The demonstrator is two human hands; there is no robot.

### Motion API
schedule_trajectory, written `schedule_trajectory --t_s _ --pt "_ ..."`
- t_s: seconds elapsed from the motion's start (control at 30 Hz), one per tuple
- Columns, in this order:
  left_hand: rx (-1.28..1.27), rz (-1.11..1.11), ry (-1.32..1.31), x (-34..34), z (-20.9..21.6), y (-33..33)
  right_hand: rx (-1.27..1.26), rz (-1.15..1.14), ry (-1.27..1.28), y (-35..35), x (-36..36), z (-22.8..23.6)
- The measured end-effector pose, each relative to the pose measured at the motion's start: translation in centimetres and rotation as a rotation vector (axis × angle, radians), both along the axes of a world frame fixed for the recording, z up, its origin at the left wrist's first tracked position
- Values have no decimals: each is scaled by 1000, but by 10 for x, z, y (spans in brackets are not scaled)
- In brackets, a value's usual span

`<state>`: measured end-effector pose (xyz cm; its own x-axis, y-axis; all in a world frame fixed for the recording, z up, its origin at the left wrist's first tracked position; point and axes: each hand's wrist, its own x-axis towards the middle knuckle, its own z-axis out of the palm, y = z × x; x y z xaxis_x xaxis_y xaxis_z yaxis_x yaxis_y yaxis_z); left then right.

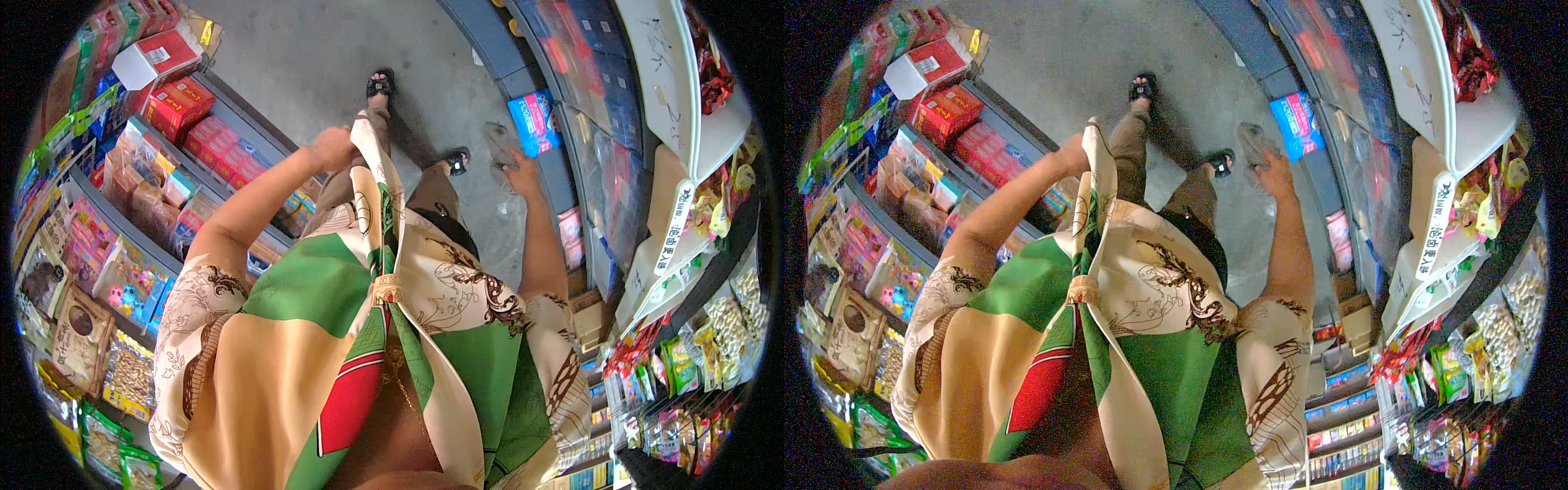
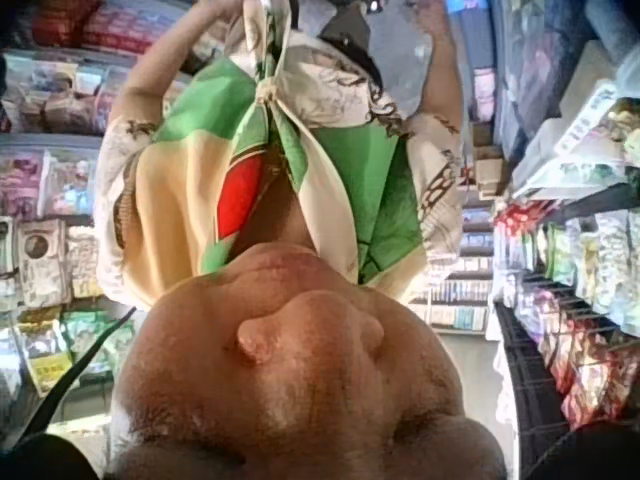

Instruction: The person wipes the surface of a store shelf with a cloth and cleans several plastic detergent bottles before placing them back on the shelf. The person handles yellow and red bottles and a blue package, wiping each item individually.

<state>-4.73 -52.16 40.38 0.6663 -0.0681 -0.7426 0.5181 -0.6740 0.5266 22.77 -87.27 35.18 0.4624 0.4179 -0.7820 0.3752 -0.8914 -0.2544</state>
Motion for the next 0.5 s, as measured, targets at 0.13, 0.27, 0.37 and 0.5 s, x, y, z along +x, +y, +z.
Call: schedule_trajectory --t_s 0.13,0.27,0.37,0.5 --pt "114 3 -103 0 -39 24 -2 34 -62 6 15 14" --pt "185 -87 -111 28 -56 38 52 115 -24 3 30 11" --pt "199 -84 -164 58 -72 46 33 116 18 6 43 -11" --pt "185 134 -326 98 -119 32 -7 217 84 40 74 -74"
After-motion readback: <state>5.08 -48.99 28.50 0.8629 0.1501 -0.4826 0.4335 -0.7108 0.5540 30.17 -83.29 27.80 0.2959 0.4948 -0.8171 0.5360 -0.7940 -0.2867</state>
